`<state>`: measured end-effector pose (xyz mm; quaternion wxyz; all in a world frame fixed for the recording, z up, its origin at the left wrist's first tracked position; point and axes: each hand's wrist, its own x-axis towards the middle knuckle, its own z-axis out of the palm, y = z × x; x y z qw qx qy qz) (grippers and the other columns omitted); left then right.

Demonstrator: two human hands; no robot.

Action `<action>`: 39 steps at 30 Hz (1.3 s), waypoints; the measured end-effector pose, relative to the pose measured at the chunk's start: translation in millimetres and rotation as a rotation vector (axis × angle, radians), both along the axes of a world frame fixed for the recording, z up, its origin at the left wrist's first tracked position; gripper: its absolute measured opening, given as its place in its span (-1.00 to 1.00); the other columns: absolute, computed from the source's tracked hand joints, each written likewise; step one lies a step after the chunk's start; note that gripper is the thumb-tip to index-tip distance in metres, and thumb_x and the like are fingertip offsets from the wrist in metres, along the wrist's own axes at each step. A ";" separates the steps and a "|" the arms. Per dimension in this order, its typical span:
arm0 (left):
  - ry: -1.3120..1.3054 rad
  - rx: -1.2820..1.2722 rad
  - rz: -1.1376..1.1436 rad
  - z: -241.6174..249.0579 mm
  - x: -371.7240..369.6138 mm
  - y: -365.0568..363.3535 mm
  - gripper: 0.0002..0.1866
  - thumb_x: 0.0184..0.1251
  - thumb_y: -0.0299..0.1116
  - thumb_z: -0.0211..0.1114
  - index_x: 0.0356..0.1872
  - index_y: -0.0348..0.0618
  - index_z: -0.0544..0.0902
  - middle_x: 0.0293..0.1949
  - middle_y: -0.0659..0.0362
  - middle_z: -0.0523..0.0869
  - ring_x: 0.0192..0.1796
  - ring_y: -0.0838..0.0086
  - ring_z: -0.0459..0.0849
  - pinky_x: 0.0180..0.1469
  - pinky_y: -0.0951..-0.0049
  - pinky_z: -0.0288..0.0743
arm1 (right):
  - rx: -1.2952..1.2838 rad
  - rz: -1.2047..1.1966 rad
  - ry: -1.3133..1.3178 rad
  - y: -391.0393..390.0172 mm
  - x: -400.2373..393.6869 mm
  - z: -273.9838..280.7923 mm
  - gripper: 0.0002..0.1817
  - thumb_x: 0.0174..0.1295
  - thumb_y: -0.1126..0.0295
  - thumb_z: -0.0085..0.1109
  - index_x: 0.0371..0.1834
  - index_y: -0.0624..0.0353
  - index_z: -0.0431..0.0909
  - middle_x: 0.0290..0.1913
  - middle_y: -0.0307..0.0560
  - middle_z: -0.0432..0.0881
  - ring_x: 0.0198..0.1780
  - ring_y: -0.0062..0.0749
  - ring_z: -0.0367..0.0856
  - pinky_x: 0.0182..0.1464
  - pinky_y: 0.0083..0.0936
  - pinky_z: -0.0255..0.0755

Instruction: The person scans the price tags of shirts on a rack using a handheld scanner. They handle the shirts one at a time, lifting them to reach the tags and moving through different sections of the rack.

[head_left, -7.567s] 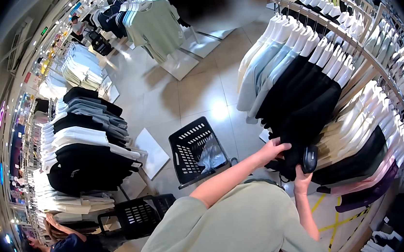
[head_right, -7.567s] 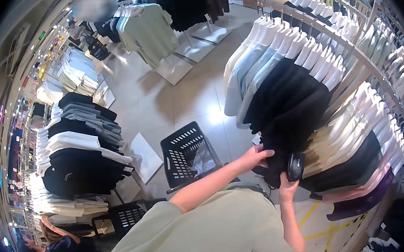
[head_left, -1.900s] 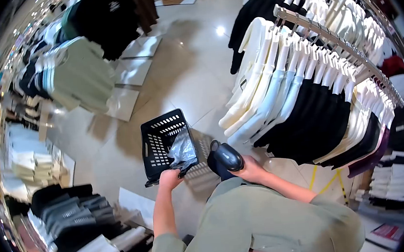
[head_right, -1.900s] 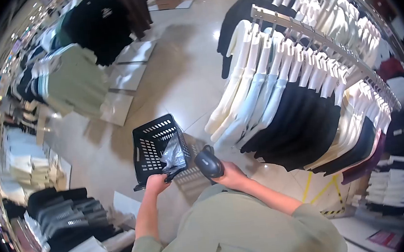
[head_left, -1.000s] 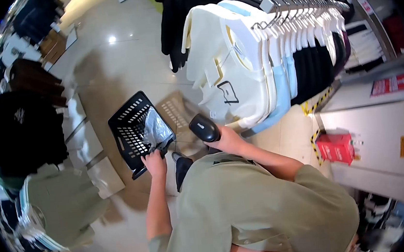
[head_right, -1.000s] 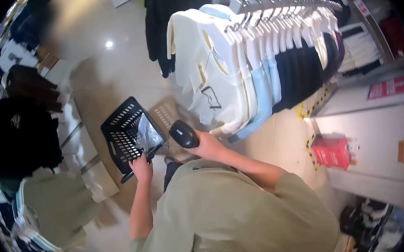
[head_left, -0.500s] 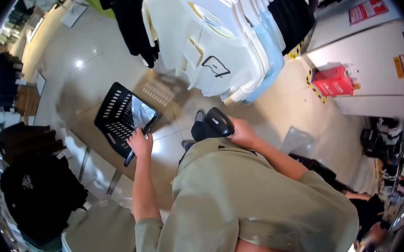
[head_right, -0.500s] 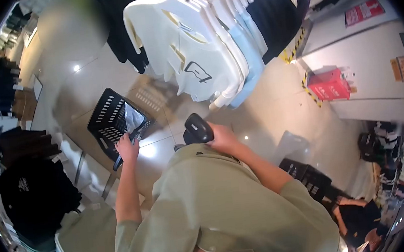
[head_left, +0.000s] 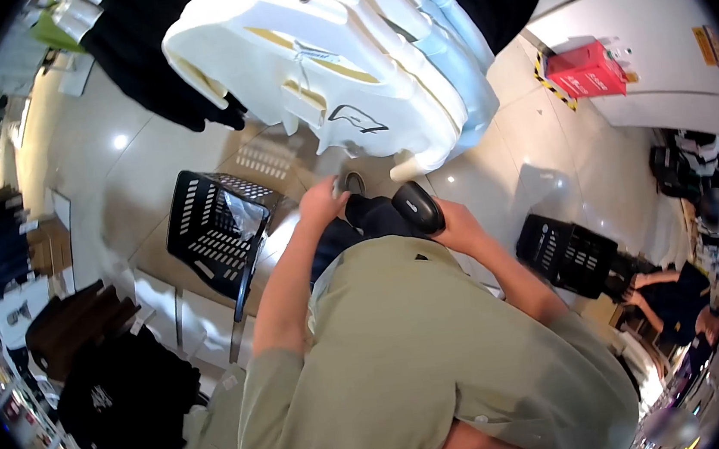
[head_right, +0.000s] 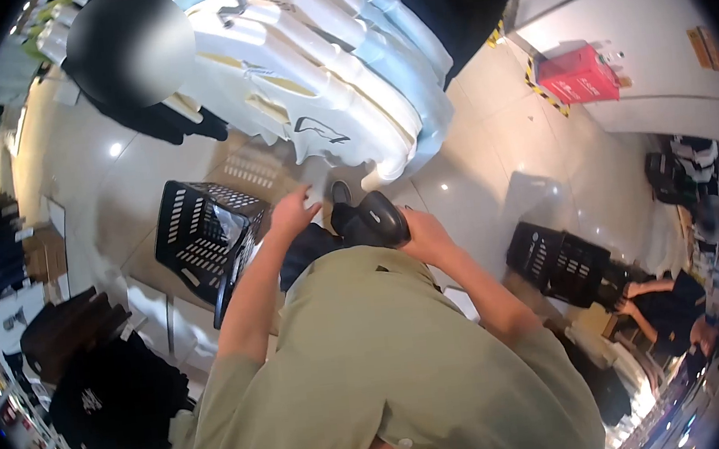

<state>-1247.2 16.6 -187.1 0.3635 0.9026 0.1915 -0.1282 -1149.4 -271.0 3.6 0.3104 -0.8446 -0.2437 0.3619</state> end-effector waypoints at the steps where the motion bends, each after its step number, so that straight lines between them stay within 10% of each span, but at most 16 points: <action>1: 0.020 0.073 -0.020 -6.3 24.8 -13.6 -0.32 0.20 -0.02 0.50 0.36 0.08 0.54 0.05 -0.04 0.78 0.06 0.05 0.78 0.08 0.11 0.66 | -0.016 -0.052 -0.020 -6.5 -5.6 1.4 -0.47 0.07 0.31 0.42 0.18 0.06 0.59 -0.10 0.17 0.74 -0.02 0.21 0.68 0.02 -0.09 0.54; 14: -0.072 -0.239 -0.055 -58.6 113.2 -21.9 -0.72 0.43 -0.20 0.21 -0.03 -0.14 0.71 -0.12 -0.05 0.81 -0.13 -0.06 0.77 -0.04 0.04 0.68 | -0.133 -0.890 0.062 -32.6 -138.9 5.4 -0.59 0.17 0.34 0.51 0.01 0.34 0.65 -0.19 0.06 0.79 -0.14 -0.36 0.74 -0.01 -0.37 0.58; 16: 0.018 -0.387 -0.028 -42.3 85.4 -8.0 -0.69 0.49 -0.17 0.20 -0.06 -0.22 0.70 -0.21 -0.05 0.83 -0.21 0.02 0.80 -0.12 0.12 0.70 | -0.078 -0.912 0.026 -12.0 -141.6 -12.9 -0.59 0.19 0.32 0.53 0.00 0.33 0.65 -0.20 0.04 0.79 -0.14 -0.33 0.74 0.00 -0.36 0.58; 18: 0.145 -1.071 0.291 37.8 62.2 -2.8 -0.60 0.67 -0.11 0.09 -0.03 -0.30 0.66 -0.25 0.08 0.82 -0.30 0.39 0.84 -0.27 0.40 0.74 | 0.066 -0.954 0.002 19.0 -135.5 -28.0 -0.57 0.20 0.31 0.54 0.03 0.33 0.64 -0.17 0.02 0.79 -0.12 -0.31 0.74 0.02 -0.36 0.58; 26: 0.250 -1.578 0.471 143.3 36.6 35.8 -0.59 0.70 -0.11 0.01 0.07 -0.31 0.60 -0.19 0.06 0.81 -0.27 0.35 0.83 -0.18 0.33 0.80 | 0.481 -0.963 0.025 106.5 -124.4 -53.9 -0.50 0.17 0.38 0.58 0.14 0.27 0.61 0.00 -0.12 0.75 -0.01 -0.51 0.67 0.12 -0.42 0.56; 32: 0.148 -1.536 0.371 117.4 19.0 48.7 -0.57 0.72 -0.09 0.01 0.22 -0.24 0.57 -0.14 0.13 0.78 -0.15 0.35 0.78 -0.08 0.32 0.71 | 0.342 -0.999 0.038 119.5 -131.5 -36.6 -0.52 0.19 0.28 0.54 0.11 0.30 0.64 -0.05 -0.07 0.77 -0.03 -0.44 0.67 0.10 -0.40 0.56; 37: 0.012 -1.223 0.272 88.8 -13.5 36.8 -0.61 0.58 0.04 0.12 -0.07 -0.06 0.68 -0.28 0.26 0.70 -0.27 0.44 0.66 -0.14 0.36 0.57 | 0.459 -0.943 0.000 124.6 -126.2 -40.7 -0.55 0.21 0.29 0.52 0.08 0.31 0.66 -0.08 -0.08 0.77 -0.09 -0.43 0.67 0.02 -0.36 0.58; 39: 0.076 -1.128 0.081 42.4 -27.4 38.3 -0.60 0.64 0.11 0.08 0.02 0.01 0.62 -0.02 0.20 0.67 -0.01 0.43 0.67 0.06 0.32 0.60 | 0.485 -0.966 -0.006 124.3 -118.8 -70.0 -0.54 0.17 0.32 0.53 0.09 0.30 0.64 -0.14 -0.14 0.74 -0.20 -0.47 0.65 -0.11 -0.39 0.58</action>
